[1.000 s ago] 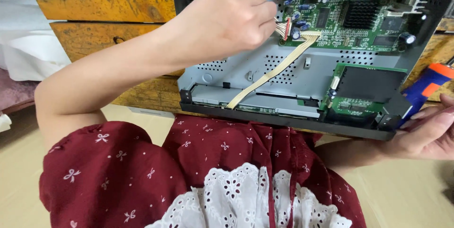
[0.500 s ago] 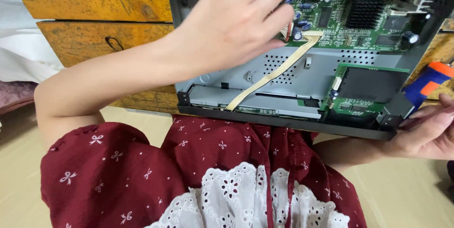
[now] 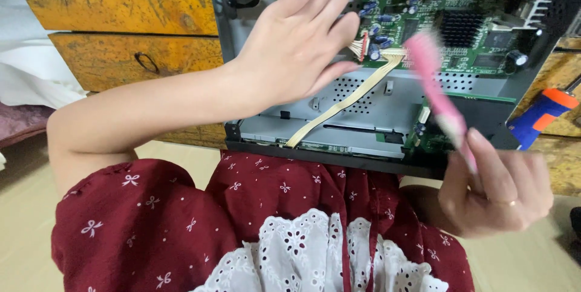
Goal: Cleaning circuit boards with a toothbrush and connecting internal cables inside an electronic device.
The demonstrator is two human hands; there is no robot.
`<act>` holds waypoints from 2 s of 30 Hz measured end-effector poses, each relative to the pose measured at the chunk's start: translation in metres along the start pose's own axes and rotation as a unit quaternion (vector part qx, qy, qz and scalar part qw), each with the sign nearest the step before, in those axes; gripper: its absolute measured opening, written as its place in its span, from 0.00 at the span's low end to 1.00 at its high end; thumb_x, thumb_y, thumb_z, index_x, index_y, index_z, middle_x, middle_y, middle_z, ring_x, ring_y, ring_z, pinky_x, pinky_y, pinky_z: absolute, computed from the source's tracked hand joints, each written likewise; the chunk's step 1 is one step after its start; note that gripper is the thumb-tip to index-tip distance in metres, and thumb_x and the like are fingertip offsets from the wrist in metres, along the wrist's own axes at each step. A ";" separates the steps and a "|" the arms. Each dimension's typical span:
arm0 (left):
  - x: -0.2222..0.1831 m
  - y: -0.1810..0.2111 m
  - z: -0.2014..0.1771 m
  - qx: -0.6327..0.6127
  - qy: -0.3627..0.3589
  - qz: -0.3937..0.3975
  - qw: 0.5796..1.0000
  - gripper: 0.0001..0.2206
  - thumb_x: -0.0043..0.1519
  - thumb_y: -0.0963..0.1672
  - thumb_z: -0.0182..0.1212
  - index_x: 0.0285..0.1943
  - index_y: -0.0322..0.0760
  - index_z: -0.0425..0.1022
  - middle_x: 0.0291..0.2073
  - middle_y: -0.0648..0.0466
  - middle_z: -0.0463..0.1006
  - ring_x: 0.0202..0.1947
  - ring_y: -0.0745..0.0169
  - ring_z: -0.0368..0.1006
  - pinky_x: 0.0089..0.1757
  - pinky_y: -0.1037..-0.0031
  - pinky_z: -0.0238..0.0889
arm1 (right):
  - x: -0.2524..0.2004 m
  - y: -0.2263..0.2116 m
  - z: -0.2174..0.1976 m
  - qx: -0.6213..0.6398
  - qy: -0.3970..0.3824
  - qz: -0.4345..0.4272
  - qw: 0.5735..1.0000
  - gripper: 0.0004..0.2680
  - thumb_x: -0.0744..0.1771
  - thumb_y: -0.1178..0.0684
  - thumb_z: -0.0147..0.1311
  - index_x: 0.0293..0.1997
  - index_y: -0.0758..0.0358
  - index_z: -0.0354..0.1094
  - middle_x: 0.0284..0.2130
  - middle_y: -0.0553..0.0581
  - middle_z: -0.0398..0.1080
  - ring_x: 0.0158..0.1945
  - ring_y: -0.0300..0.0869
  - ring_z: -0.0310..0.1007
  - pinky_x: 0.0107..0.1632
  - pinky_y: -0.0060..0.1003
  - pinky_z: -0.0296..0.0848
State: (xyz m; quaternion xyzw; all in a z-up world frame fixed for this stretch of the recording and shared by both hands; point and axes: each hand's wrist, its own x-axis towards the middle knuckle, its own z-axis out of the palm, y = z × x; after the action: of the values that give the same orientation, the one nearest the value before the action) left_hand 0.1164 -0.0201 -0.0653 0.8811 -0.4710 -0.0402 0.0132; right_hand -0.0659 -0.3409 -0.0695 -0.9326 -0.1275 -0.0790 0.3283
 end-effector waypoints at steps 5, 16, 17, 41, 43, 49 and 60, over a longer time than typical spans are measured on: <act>-0.002 0.006 -0.002 0.106 -0.058 0.003 0.993 0.27 0.70 0.60 0.52 0.54 0.33 0.59 0.55 0.43 0.64 0.58 0.48 0.57 0.64 0.61 0.33 | 0.030 -0.046 0.027 0.039 0.280 0.117 0.952 0.09 0.61 0.76 0.39 0.39 0.80 0.63 0.27 0.64 0.55 0.27 0.48 0.45 0.33 0.42 0.47; 0.008 0.008 -0.002 -0.066 0.031 -0.056 0.996 0.13 0.70 0.50 0.55 0.44 0.36 0.71 0.53 0.43 0.68 0.54 0.48 0.60 0.57 0.65 0.46 | -0.004 -0.003 0.022 -0.002 0.131 0.008 0.991 0.15 0.58 0.76 0.51 0.48 0.87 0.72 0.24 0.67 0.68 0.26 0.49 0.54 0.31 0.39 0.55; 0.007 0.008 -0.003 -0.054 0.034 -0.067 0.996 0.12 0.70 0.50 0.56 0.47 0.37 0.72 0.54 0.44 0.68 0.55 0.48 0.62 0.59 0.66 0.44 | -0.007 0.003 0.024 0.009 0.134 -0.021 0.991 0.14 0.58 0.76 0.52 0.45 0.89 0.73 0.22 0.64 0.68 0.23 0.46 0.53 0.28 0.37 0.53; 0.013 -0.010 0.003 -0.187 0.054 0.005 0.981 0.06 0.68 0.46 0.61 0.43 0.41 0.76 0.45 0.53 0.72 0.49 0.55 0.65 0.57 0.68 0.41 | -0.001 -0.009 0.006 0.036 0.064 0.052 0.996 0.08 0.63 0.72 0.57 0.44 0.89 0.72 0.24 0.66 0.70 0.25 0.46 0.53 0.31 0.36 0.55; 0.011 -0.008 0.001 -0.173 0.045 -0.007 0.984 0.06 0.69 0.47 0.60 0.43 0.42 0.75 0.44 0.53 0.72 0.50 0.56 0.65 0.57 0.68 0.41 | 0.000 -0.012 0.005 0.040 0.064 0.068 0.995 0.07 0.63 0.72 0.57 0.43 0.89 0.73 0.24 0.64 0.69 0.25 0.46 0.52 0.32 0.36 0.55; 0.011 -0.003 -0.002 -0.119 0.042 -0.024 0.992 0.08 0.68 0.48 0.61 0.42 0.42 0.72 0.43 0.53 0.72 0.49 0.57 0.65 0.57 0.70 0.44 | 0.002 -0.010 0.008 0.028 0.073 0.059 0.995 0.07 0.63 0.72 0.56 0.42 0.87 0.73 0.23 0.63 0.70 0.23 0.45 0.49 0.31 0.37 0.54; 0.005 0.002 0.007 -0.038 0.069 -0.043 0.996 0.10 0.67 0.51 0.61 0.43 0.45 0.72 0.42 0.55 0.72 0.47 0.59 0.65 0.58 0.72 0.46 | 0.009 -0.015 0.002 0.004 0.041 0.087 0.995 0.08 0.64 0.71 0.59 0.45 0.88 0.76 0.17 0.55 0.59 0.22 0.44 0.45 0.32 0.38 0.53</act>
State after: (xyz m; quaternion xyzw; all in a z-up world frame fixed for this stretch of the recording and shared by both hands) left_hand 0.1165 -0.0251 -0.0726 0.9002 -0.4287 0.0020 0.0772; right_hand -0.0619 -0.3267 -0.0602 -0.9346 -0.0322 -0.0880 0.3430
